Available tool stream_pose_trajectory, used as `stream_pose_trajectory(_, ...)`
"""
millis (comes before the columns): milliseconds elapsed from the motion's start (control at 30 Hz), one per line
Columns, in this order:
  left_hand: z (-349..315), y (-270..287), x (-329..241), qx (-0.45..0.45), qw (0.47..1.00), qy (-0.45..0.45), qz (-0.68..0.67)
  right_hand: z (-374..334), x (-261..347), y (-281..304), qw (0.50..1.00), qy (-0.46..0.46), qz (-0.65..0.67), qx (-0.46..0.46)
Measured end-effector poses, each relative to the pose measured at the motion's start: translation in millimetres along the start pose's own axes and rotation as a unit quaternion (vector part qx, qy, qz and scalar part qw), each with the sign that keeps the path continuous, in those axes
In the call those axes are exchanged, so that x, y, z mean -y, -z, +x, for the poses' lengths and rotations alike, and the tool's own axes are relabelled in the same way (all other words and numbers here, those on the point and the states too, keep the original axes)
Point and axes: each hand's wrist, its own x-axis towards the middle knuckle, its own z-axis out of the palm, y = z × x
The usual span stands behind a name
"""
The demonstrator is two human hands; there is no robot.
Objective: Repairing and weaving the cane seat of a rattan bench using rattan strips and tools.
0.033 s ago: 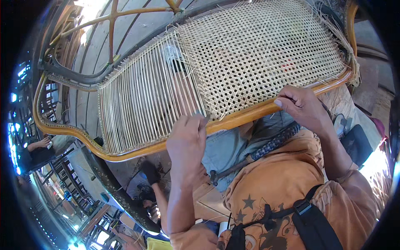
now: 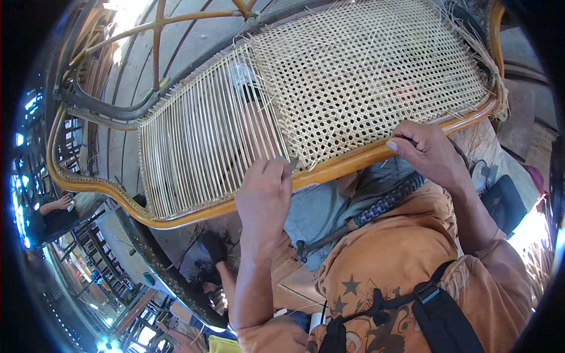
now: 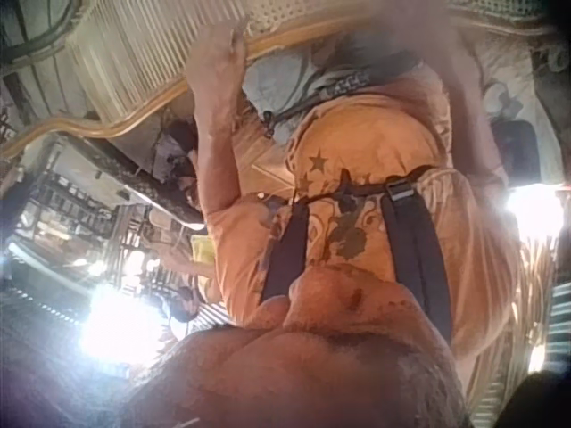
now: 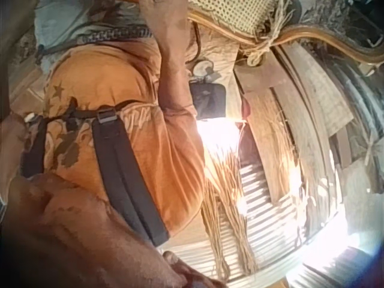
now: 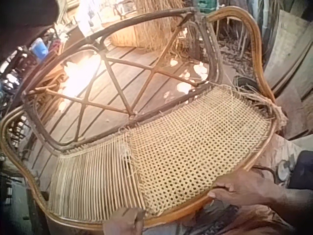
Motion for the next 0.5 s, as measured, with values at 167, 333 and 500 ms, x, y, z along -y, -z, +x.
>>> stream_pose_trajectory(167,11,-12,-1,0.040,0.998,-0.024,0.044,3,-14,2,0.999,0.032,-0.003,-0.024)
stream_pose_trajectory(333,15,-17,0,0.080,0.993,-0.013,0.081,5,-21,5,1.000,0.010,-0.008,-0.012)
stream_pose_trajectory(500,17,-11,-4,0.087,0.994,-0.033,0.052,7,-27,4,1.000,-0.010,-0.008,-0.003)
